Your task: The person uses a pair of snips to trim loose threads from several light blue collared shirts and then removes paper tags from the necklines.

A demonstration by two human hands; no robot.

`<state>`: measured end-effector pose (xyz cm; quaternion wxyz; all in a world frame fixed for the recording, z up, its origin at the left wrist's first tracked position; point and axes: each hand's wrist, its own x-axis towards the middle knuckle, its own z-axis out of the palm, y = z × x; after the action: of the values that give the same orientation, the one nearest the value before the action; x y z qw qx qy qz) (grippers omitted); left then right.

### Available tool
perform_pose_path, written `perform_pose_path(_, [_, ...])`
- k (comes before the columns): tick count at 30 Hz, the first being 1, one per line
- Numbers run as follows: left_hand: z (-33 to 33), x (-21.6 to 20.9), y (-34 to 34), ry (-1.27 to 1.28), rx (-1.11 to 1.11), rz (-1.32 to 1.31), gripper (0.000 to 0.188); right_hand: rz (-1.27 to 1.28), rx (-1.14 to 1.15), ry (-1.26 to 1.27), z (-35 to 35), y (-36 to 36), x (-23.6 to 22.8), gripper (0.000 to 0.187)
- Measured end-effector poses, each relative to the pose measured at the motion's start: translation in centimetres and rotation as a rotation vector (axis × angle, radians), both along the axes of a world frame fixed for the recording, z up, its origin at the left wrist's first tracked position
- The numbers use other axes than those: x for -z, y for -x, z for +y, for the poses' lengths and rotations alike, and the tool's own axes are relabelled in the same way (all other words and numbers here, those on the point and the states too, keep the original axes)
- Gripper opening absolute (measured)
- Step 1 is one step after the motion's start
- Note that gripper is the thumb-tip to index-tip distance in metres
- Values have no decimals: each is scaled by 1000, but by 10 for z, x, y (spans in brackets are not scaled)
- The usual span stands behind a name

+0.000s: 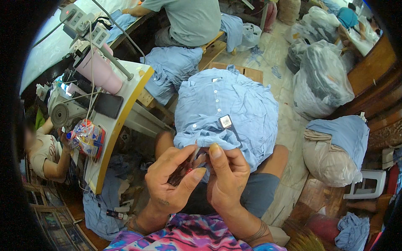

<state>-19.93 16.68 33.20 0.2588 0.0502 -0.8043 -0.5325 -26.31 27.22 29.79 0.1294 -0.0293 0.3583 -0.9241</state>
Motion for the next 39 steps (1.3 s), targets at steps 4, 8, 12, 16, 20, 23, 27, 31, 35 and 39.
perform_pose_path(4, [-3, 0, -1, 64, -25, 24, 43, 5, 38, -34, 1, -2, 8, 10])
perform_pose_path(8, [-10, -1, 1, 139, -30, 56, 42, -24, 13, -64, 1, 0, 0, 12])
perform_pose_path(12, [-16, -3, -1, 171, 2, 80, 40, 46, -26, -122, 5, 4, 2, 13])
perform_pose_path(16, [-19, -8, -2, 213, 2, 84, 38, 50, -40, -132, 6, 3, -3, 14])
perform_pose_path(20, [-21, -11, -3, 265, 5, 90, 37, 35, -69, -100, 5, 4, -10, 15])
perform_pose_path(23, [-21, -10, -3, 270, -6, 101, 34, 3, -92, -81, 7, 4, -10, 16])
perform_pose_path(27, [-18, -6, -2, 277, -24, 108, 32, 5, -118, -54, 10, 4, -10, 16])
perform_pose_path(31, [-17, -2, -2, 277, -42, 111, 31, -2, -166, -38, 15, 2, -7, 15])
perform_pose_path(35, [-19, -2, -4, 222, 0, 82, 35, -101, -188, 20, 14, 3, -7, 13])
perform_pose_path(39, [-17, -3, -14, -83, -56, 12, 42, -126, -231, 23, 16, 3, -4, 13])
